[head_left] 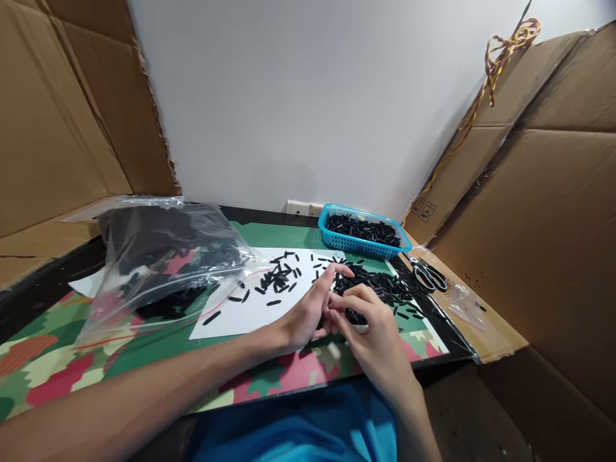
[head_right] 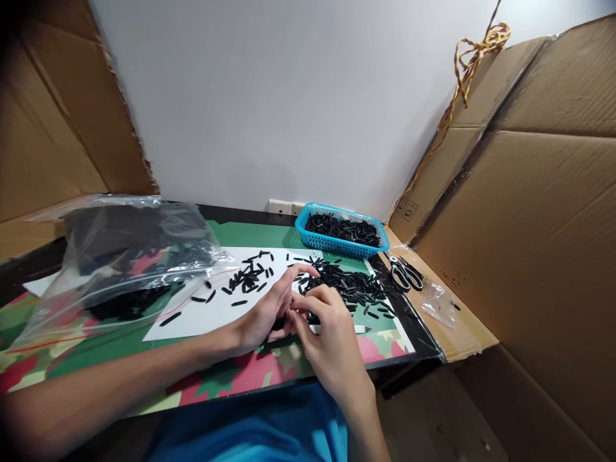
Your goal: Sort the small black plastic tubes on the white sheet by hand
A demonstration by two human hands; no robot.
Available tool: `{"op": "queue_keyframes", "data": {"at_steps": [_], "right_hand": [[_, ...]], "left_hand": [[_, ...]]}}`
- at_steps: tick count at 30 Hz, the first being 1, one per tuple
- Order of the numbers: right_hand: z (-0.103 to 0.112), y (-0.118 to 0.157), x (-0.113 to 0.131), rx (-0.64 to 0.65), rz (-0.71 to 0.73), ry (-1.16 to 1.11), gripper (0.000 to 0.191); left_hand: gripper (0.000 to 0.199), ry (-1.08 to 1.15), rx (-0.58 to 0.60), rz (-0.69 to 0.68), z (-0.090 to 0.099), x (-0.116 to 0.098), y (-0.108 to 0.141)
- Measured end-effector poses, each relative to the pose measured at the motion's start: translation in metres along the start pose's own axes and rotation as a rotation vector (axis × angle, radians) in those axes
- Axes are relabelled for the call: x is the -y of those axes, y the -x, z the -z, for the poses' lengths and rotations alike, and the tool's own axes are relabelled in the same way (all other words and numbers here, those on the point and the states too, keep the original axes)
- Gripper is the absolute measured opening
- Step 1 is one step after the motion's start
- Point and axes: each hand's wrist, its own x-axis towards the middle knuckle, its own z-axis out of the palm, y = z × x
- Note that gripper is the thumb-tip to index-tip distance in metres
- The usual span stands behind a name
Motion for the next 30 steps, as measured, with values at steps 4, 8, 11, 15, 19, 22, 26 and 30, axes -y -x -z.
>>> {"op": "queue_keyframes", "data": {"at_steps": [4, 8, 11, 15, 19, 22, 26, 30], "right_hand": [[-0.004, -0.002, -0.001, 0.055, -0.002, 0.121, 0.015], [-0.004, -0.006, 0.002, 0.144, 0.006, 0.238, 0.02], [-0.005, -0.007, 0.003, 0.181, 0.04, 0.269, 0.022], [-0.004, -0.007, 0.004, 0.207, 0.064, 0.359, 0.02], [-0.004, -0.008, 0.004, 0.235, 0.088, 0.452, 0.018], [-0.005, -0.011, 0.001, 0.225, 0.155, 0.526, 0.024], [-0.003, -0.016, -0.001, 0.248, 0.251, 0.608, 0.021], [0.005, -0.015, 0.006, 0.308, 0.291, 0.676, 0.024]], "left_hand": [[0.065, -0.054, -0.032, 0.014, -0.003, -0.001, 0.003], [0.066, -0.12, -0.063, 0.009, -0.004, -0.003, 0.004], [0.062, -0.112, -0.073, -0.011, -0.003, -0.002, 0.003], [0.063, -0.089, -0.057, 0.022, -0.002, 0.001, 0.002], [0.064, -0.069, -0.059, 0.029, -0.003, 0.0, 0.002], [0.058, -0.037, -0.102, 0.008, -0.004, -0.003, 0.001], [0.052, -0.015, -0.177, 0.021, -0.003, -0.003, -0.001], [0.054, -0.067, -0.211, -0.023, -0.002, 0.001, -0.002]]}}
